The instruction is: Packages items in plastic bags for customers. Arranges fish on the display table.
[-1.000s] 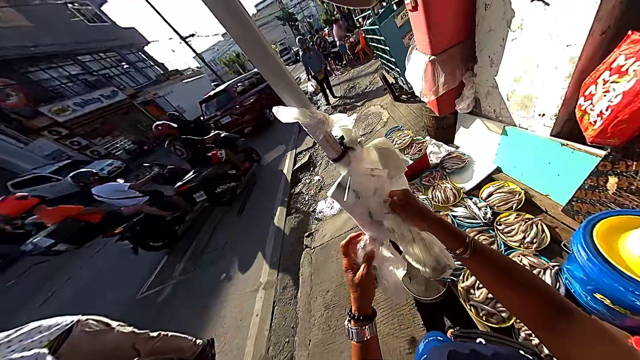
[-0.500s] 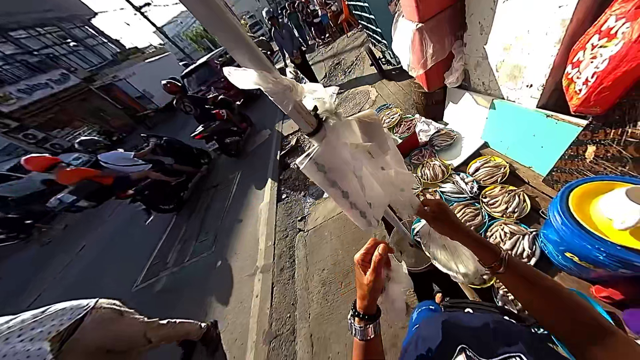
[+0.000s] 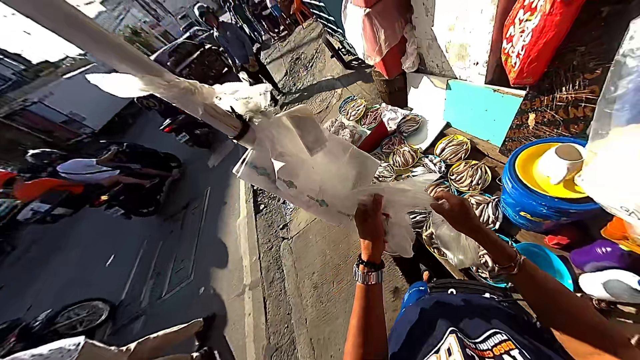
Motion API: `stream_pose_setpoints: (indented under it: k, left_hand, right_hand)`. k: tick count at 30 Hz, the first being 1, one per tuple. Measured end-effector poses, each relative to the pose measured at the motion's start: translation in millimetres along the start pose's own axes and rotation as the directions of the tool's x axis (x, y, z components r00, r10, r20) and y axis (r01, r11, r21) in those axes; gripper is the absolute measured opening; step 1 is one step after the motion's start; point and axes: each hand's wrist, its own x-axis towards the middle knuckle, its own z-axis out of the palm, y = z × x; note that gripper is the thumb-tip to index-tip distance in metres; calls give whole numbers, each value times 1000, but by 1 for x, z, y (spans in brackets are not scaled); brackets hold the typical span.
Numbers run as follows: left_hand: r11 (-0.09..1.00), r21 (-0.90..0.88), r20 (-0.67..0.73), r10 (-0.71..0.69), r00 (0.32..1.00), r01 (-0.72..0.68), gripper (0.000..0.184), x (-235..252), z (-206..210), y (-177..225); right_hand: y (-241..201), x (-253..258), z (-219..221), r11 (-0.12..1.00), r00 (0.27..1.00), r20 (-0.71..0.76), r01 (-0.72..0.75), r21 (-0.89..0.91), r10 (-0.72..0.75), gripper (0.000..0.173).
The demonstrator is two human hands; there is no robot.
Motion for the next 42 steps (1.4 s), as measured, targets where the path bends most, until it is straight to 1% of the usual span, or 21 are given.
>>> stream_pose_setpoints:
  k: [2, 5, 7, 9, 11, 12, 14, 15, 17, 20, 22, 24, 27, 29, 32, 33, 34, 35, 37, 39, 42]
  left_hand:
    - [997, -7, -34, 74, 997, -74, 9, 1, 3, -4]
    - [984, 72, 11, 162, 987, -162, 7, 0, 6, -10]
    - [972, 155, 128, 158, 979, -177, 12, -7, 13, -12]
    - [955, 226, 295, 120, 948, -191, 21, -18, 28, -18]
    - [935, 249, 486, 103, 868, -251, 32, -27, 43, -26]
    - [928, 247, 564, 96, 820, -279, 35, -31, 50, -29]
    - [938, 234, 634, 53, 771, -257, 25, -34, 59, -30]
    - [950, 214, 643, 38, 765, -228, 22, -33, 59, -30]
    - [981, 138, 624, 20, 781, -136, 18, -27, 49, -28]
    - [996, 54, 504, 33, 863, -69, 16, -17, 24, -33]
    - [995, 36, 416, 72, 906, -95, 15, -11, 7, -35]
    - [993, 8, 354, 111, 929, -121, 17, -9, -6, -34]
    - [989, -7, 351, 140, 926, -146, 14, -12, -19, -29]
    - [978, 46, 454, 159, 877, -201, 16, -17, -27, -25]
    - [935, 136, 635, 171, 753, -328, 11, -17, -32, -22]
    - [893, 210, 675, 162, 720, -398, 18, -14, -31, -23]
    - [824, 323, 689, 132, 713, -465, 25, -12, -29, -25]
    - [737, 450, 677, 87, 730, -505, 28, -11, -26, -26]
    - [605, 629, 623, -17, 782, -488, 29, -10, -14, -31]
    - [562, 694, 583, -72, 809, -450, 30, -10, -1, -40]
    - [564, 732, 558, -178, 810, -381, 39, -13, 15, -50]
  right_hand:
    - [10, -6, -17, 994, 1000, -17, -7, 107, 9, 40]
    - [5, -19, -41, 971, 990, -136, 69, 228, -38, 27]
    - [-8, -26, -49, 960, 978, -141, 181, 211, -154, 27]
    - [-27, -31, -51, 960, 974, -42, 226, 167, -223, 35]
    - [-39, -29, -48, 967, 969, 52, 238, 85, -243, 51]
    - [-42, -26, -48, 970, 967, 81, 239, 45, -242, 53]
    - [-40, -22, -51, 981, 977, 89, 195, 22, -196, 37]
    - [-38, -21, -55, 987, 984, 78, 155, 52, -159, 26]
    - [-35, -20, -65, 983, 998, 33, 55, 177, -61, 16]
    - [-30, -22, -73, 900, 988, -15, -135, 416, 155, 13]
    - [-27, -22, -75, 865, 979, -8, -177, 470, 205, 13]
    - [-25, -19, -72, 888, 981, -21, -166, 429, 193, 14]
    - [-16, -10, -67, 980, 989, -84, -105, 172, 120, 18]
    - [-11, -6, -68, 994, 987, -113, -114, -2, 113, 16]
    - [-4, -5, -75, 979, 987, -134, -111, -173, 88, 14]
    - [-1, -5, -78, 972, 989, -128, -98, -213, 72, 13]
    - [3, -5, -82, 968, 992, -107, -94, -235, 70, 12]
    - [6, -5, -85, 966, 994, -78, -93, -240, 76, 11]
    - [14, -8, -92, 966, 995, -6, -94, -240, 96, 10]
    - [24, -13, -98, 967, 994, 38, -93, -237, 105, 14]
    - [37, -20, -113, 977, 989, 18, -144, -156, 148, 17]
